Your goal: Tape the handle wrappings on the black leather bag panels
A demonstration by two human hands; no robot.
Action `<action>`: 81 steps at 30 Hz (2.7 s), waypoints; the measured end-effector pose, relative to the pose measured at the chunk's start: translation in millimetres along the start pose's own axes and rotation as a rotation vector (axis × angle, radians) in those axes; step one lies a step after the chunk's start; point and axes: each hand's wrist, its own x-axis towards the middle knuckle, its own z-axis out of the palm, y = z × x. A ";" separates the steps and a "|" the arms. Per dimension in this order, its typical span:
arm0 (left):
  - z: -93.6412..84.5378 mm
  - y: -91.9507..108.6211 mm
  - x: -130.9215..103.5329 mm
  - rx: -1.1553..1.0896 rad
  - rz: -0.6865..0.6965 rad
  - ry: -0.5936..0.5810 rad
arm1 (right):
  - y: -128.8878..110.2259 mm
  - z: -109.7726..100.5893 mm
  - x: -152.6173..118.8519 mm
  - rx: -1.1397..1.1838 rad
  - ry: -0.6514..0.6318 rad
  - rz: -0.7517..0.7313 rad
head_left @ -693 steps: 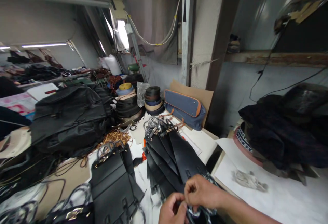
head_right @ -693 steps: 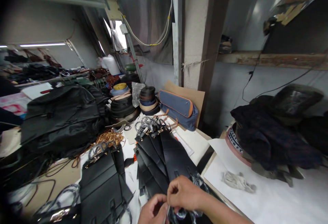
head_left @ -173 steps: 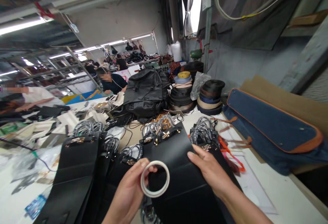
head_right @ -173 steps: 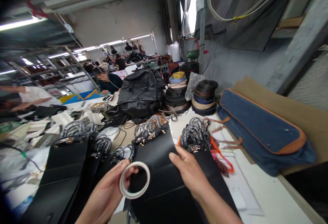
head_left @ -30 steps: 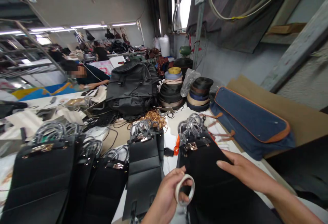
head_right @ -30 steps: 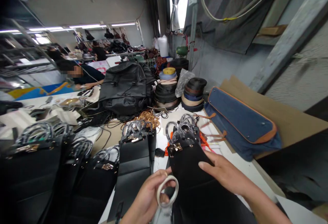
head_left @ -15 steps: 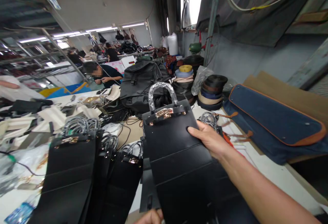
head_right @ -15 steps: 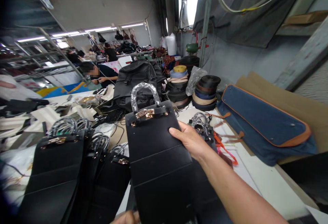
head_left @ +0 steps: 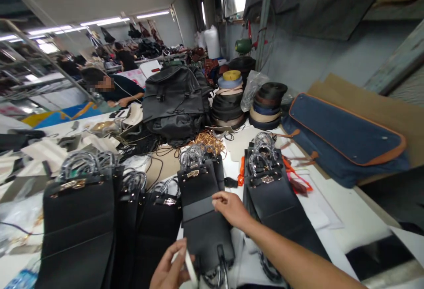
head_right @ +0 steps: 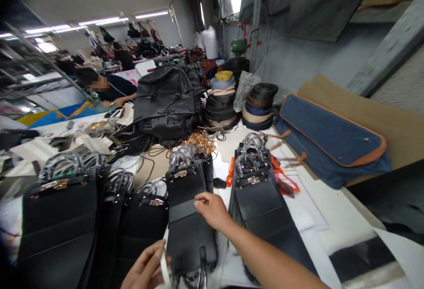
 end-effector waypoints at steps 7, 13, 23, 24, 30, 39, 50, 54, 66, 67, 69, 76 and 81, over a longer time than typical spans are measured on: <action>112.0 -6.0 -5.2 -0.143 0.056 -0.404 | -30.6 -48.7 -71.8 -0.028 -0.070 -0.065; 159.9 -17.7 -8.7 0.043 0.145 -0.537 | -32.1 -92.8 -95.4 0.056 0.114 -0.064; 201.5 -26.5 -28.0 0.067 0.081 -0.560 | -32.9 -140.4 -113.8 0.000 0.157 -0.095; 203.9 -26.4 -30.5 0.064 0.070 -0.560 | -33.8 -143.4 -115.3 -0.050 0.174 -0.116; 212.1 -29.4 -43.1 0.051 0.056 -0.625 | -32.5 -156.8 -121.6 0.040 0.224 -0.074; 213.0 -44.5 -39.4 0.296 0.261 -0.665 | -36.3 -169.2 -133.3 -0.389 0.177 -0.277; 206.4 -35.3 -47.1 0.583 0.574 -0.625 | -36.7 -171.6 -129.3 -0.543 0.143 -0.270; 208.1 -38.1 -41.9 0.490 0.415 -0.670 | -33.4 -173.0 -127.4 -0.410 0.128 -0.241; 220.1 -38.9 -30.1 0.457 0.118 -0.717 | -32.5 -177.7 -115.3 -0.518 0.129 -0.209; 220.9 -39.2 -29.3 0.425 0.089 -0.721 | -34.5 -176.6 -114.9 -0.549 0.130 -0.225; 223.4 -41.2 -26.7 0.332 -0.008 -0.720 | -39.6 -173.8 -114.0 -0.610 0.104 -0.288; 243.2 -49.4 4.2 0.239 -0.178 -0.710 | -15.1 -191.3 -76.1 -0.338 0.278 -0.182; 260.9 -47.7 36.7 0.220 0.011 -0.730 | 33.9 -211.2 -31.9 -0.351 0.329 -0.126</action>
